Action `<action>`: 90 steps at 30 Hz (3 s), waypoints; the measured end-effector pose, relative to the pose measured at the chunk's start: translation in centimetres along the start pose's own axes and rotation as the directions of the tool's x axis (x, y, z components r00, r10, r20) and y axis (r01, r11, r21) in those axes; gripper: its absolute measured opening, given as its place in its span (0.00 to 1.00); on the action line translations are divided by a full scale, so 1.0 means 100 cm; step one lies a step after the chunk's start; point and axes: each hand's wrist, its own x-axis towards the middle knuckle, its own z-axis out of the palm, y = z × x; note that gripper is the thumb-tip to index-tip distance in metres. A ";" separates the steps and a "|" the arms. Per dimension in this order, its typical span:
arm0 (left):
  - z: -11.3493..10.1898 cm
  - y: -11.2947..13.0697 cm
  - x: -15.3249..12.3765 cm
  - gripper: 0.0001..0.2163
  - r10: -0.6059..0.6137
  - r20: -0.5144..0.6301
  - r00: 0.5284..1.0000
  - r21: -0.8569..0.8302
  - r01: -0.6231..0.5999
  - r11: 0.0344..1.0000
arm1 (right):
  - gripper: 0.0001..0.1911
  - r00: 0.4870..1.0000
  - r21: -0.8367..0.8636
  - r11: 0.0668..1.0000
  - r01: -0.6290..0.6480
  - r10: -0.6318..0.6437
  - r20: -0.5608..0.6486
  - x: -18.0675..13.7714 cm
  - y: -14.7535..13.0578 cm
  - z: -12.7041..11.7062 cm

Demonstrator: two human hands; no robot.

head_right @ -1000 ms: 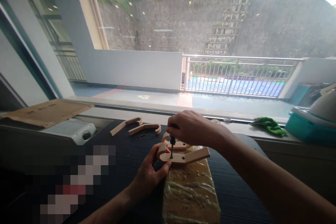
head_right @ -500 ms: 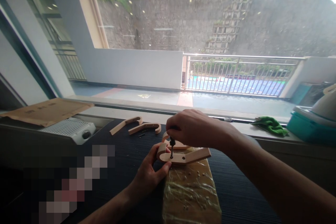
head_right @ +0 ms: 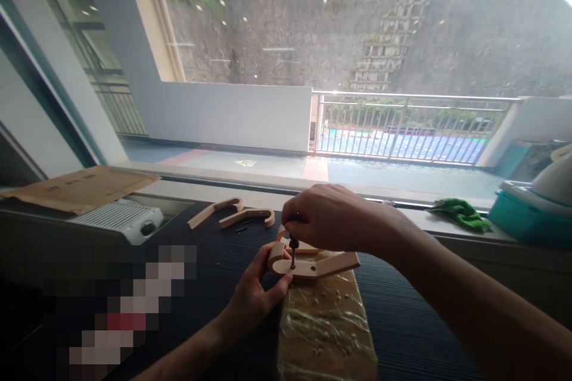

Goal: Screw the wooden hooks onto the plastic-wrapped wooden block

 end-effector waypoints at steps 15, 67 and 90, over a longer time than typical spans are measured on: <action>-0.001 0.002 0.000 0.16 -0.002 0.004 1.000 0.010 0.002 1.000 | 0.13 0.997 -0.012 0.998 -0.061 0.060 -0.057 0.005 0.006 0.009; -0.002 0.004 0.000 0.16 0.006 -0.004 1.000 -0.003 -0.006 1.000 | 0.13 0.999 0.034 0.999 -0.032 0.032 -0.008 0.001 0.005 0.008; -0.001 0.004 0.000 0.16 0.016 -0.012 1.000 -0.011 -0.016 1.000 | 0.13 0.997 0.042 0.997 -0.072 0.073 -0.023 0.003 0.002 0.004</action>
